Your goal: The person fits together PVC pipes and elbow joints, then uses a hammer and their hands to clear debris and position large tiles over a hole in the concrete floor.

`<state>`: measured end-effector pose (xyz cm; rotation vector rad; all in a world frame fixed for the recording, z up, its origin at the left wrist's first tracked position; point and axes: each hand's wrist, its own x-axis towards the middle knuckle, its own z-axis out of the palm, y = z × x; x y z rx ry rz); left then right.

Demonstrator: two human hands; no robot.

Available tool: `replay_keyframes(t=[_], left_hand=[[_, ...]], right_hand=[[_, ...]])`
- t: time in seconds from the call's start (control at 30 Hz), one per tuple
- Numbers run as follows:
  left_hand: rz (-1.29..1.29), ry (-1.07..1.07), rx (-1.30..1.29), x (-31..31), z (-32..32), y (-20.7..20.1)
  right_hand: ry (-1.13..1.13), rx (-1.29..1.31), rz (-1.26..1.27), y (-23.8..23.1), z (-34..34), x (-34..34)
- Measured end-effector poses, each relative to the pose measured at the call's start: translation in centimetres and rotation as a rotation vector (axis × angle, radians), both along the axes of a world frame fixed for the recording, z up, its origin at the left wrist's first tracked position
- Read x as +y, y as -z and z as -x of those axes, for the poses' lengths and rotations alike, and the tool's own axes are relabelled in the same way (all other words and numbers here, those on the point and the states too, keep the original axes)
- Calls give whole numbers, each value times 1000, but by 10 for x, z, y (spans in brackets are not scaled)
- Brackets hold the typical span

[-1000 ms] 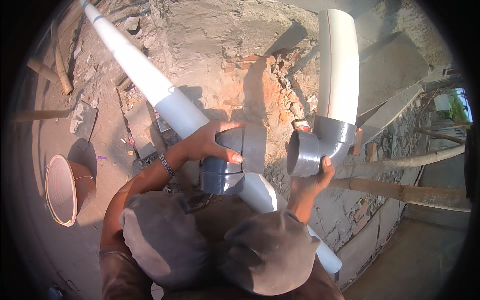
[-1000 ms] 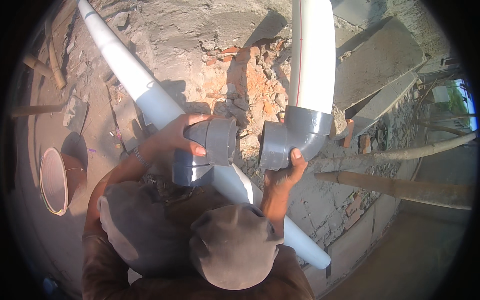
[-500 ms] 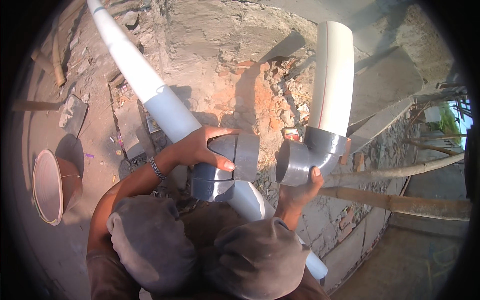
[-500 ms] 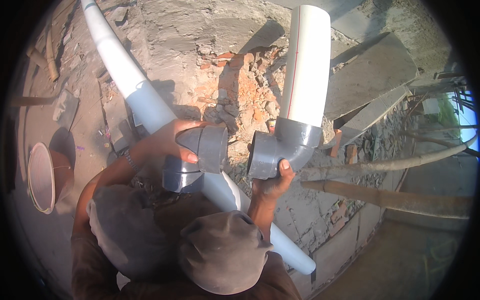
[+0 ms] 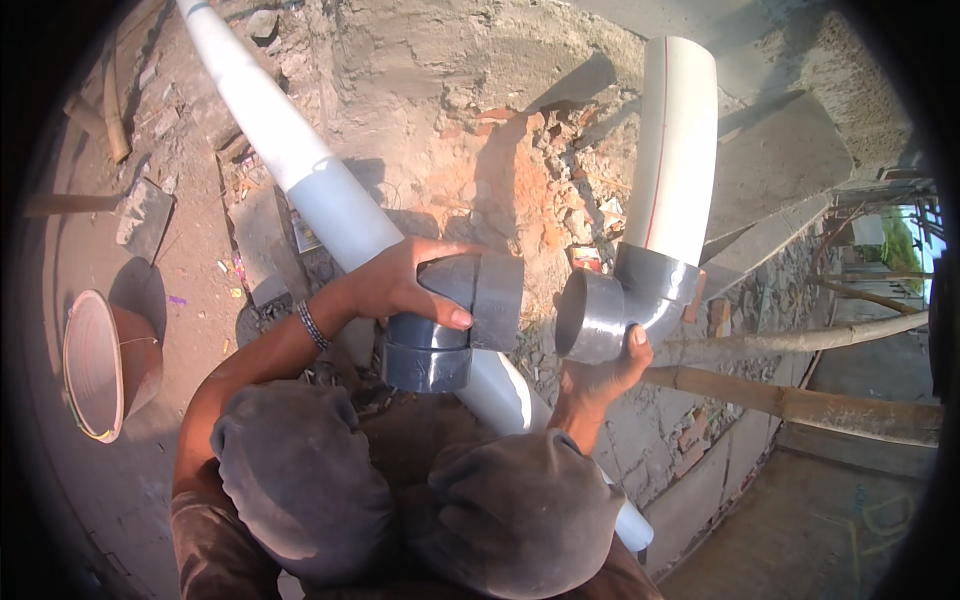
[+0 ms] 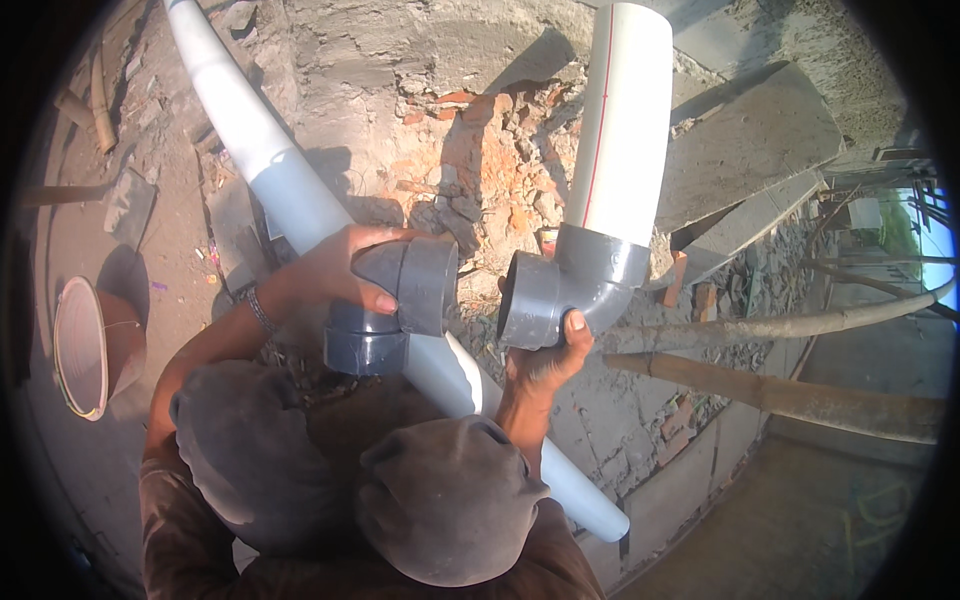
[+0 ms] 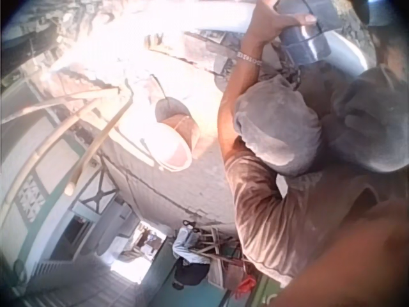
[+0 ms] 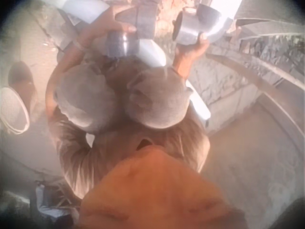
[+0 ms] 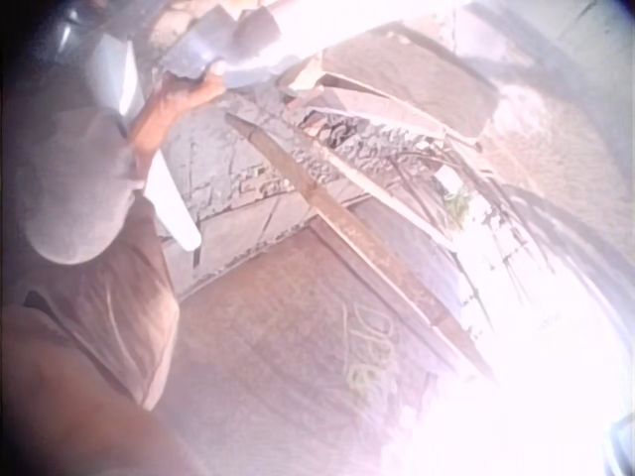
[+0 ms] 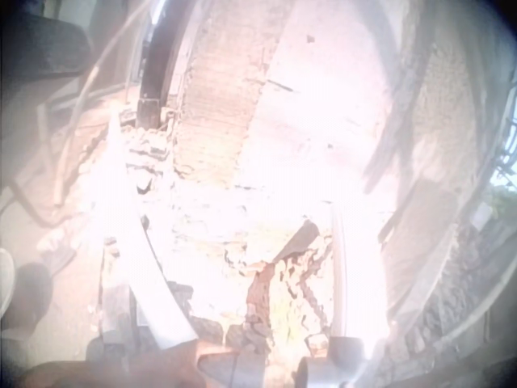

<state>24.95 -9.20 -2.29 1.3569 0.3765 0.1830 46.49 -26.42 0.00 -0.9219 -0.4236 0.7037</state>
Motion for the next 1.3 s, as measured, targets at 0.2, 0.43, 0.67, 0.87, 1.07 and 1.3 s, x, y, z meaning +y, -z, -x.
replay_keyframes(t=[0.2,0.43,0.67,0.87,1.07,1.3], left_hand=[[-68,-38,-53,-1,1,7],[-19,22,-24,2,-1,-2],[-40,-7,-101,1,-5,-12],[-28,-12,-41,1,-6,-9],[9,-25,-81,-4,-10,-6],[-3,-23,-55,-3,-10,-13]], right_hand=[[9,-31,17,-4,4,1],[37,19,6,-4,8,1],[38,-80,58,15,-11,-6],[75,96,-11,20,-12,-5],[98,24,26,12,-10,-9],[104,-1,43,23,-14,-10]])
